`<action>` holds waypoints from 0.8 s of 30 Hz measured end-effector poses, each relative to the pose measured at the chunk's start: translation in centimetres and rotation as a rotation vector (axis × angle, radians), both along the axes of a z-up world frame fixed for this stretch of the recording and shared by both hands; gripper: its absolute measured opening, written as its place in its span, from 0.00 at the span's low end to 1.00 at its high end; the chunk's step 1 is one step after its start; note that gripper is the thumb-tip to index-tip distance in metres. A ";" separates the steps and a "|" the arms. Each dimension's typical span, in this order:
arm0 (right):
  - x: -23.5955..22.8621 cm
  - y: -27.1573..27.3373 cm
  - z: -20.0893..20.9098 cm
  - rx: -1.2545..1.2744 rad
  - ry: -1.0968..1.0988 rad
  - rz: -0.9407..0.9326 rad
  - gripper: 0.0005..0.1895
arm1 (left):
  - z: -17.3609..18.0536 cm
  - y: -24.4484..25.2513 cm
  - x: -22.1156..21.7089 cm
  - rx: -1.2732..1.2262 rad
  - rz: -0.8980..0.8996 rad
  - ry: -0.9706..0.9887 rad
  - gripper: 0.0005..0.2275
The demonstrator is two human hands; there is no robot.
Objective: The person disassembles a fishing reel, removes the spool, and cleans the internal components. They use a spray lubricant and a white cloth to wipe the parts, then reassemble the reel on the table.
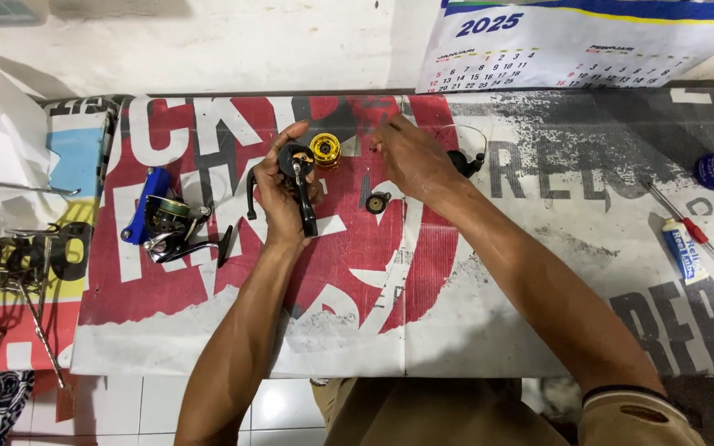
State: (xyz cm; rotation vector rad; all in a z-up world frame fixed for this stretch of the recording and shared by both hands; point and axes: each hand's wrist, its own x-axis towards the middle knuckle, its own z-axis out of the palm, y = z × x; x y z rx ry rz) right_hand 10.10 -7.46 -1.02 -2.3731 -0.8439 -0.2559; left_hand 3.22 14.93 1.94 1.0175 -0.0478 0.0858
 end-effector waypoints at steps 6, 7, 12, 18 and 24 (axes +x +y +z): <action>0.2 -0.1 0.6 -0.010 0.060 0.010 0.06 | -0.1 0.1 0.0 0.012 -0.001 -0.008 0.28; 0.1 -0.1 0.7 -0.011 0.059 0.010 0.06 | -0.2 0.1 0.1 0.012 -0.002 -0.009 0.28; 0.3 0.2 -0.1 -0.032 0.067 -0.022 0.05 | 0.1 0.2 0.0 0.003 0.022 -0.009 0.28; -0.2 0.4 2.0 -0.007 0.139 -0.008 0.11 | 0.0 0.4 0.3 -0.012 0.045 -0.003 0.27; -2.7 3.4 9.2 0.022 0.197 0.123 0.26 | 0.2 0.5 0.2 -0.045 0.057 -0.013 0.27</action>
